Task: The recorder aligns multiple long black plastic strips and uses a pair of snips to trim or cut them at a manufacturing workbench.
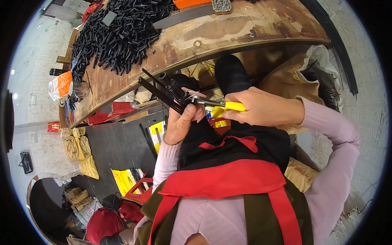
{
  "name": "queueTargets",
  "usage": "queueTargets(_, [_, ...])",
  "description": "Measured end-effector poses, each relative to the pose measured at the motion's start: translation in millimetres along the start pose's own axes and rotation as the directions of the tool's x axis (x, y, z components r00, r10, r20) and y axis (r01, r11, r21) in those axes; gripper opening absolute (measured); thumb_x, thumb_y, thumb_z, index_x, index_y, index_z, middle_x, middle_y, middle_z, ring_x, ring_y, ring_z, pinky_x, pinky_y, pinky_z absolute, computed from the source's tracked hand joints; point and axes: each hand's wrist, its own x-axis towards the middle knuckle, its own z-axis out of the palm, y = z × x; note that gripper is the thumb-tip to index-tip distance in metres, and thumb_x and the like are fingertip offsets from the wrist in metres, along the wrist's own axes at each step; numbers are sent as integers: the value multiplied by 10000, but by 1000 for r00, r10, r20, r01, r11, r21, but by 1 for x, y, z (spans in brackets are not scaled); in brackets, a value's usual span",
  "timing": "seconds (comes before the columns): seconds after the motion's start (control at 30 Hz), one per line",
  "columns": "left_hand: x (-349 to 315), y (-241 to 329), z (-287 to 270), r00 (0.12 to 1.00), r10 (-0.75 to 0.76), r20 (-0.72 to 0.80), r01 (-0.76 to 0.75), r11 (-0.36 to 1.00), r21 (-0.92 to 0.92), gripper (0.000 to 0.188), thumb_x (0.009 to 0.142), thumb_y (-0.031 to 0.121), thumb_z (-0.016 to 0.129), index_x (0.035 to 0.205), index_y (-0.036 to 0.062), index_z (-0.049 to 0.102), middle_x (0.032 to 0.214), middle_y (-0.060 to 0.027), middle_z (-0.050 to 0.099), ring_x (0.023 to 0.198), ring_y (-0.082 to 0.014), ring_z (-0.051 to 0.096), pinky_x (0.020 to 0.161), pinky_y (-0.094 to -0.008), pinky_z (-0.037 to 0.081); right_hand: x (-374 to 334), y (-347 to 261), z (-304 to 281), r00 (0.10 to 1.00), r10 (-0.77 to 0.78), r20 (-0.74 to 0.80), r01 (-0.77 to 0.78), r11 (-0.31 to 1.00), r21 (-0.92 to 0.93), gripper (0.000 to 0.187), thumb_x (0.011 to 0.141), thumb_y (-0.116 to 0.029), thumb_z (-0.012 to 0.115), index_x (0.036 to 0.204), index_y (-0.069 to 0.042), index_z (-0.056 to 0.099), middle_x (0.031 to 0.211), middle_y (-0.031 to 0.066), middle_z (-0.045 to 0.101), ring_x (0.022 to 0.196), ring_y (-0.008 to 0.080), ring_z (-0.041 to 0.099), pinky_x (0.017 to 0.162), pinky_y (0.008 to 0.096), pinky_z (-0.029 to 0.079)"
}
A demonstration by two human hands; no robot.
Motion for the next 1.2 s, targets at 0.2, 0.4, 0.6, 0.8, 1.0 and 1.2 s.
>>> queueTargets(0.2, [-3,-1,-1,998,-23,55,25,999,-36,353,974,315,612,1096,29,447,722,-3,413,615,-94,371,572,-255,349,4,0,-12,926,74,371,-235,881,411,389,1012,-322,518,1050,55,607,879,110,719,741,160,699,636,278,532])
queueTargets(0.4, [-4,0,-4,995,-55,86,63,993,-96,314,969,291,624,1026,62,417,738,-10,416,627,-101,374,582,-259,349,6,-17,-22,801,200,564,-523,692,498,375,1023,-334,492,912,13,584,742,95,664,627,159,659,528,270,474])
queueTargets(0.6, [-7,-5,-4,993,-45,112,56,994,-99,250,991,224,598,1084,14,500,744,17,469,652,-74,413,587,-224,364,7,-20,-23,727,286,624,-623,657,424,348,1022,-338,504,873,-25,527,635,8,490,489,82,420,455,240,360])
queueTargets(0.8, [-2,-6,-2,999,-49,-11,48,998,-36,255,993,235,587,1058,67,406,718,-13,415,617,-104,386,559,-250,345,1,4,27,953,192,236,-299,736,607,311,997,-320,565,891,-31,524,640,-2,497,515,68,455,450,232,374])
queueTargets(1.0, [5,-3,11,998,-22,-62,25,999,42,204,1014,214,558,980,13,554,696,32,458,612,-58,406,545,-223,342,11,-55,-59,757,441,483,-557,822,123,365,1008,-374,510,958,-13,533,654,37,558,527,115,573,460,263,471])
queueTargets(1.2, [2,-7,1,991,-9,-130,16,998,54,242,1016,224,555,1112,2,538,710,26,479,614,-52,417,542,-211,341,14,1,-24,944,-21,329,20,1000,7,383,1007,-331,522,1186,7,547,738,83,596,615,127,599,570,287,513])
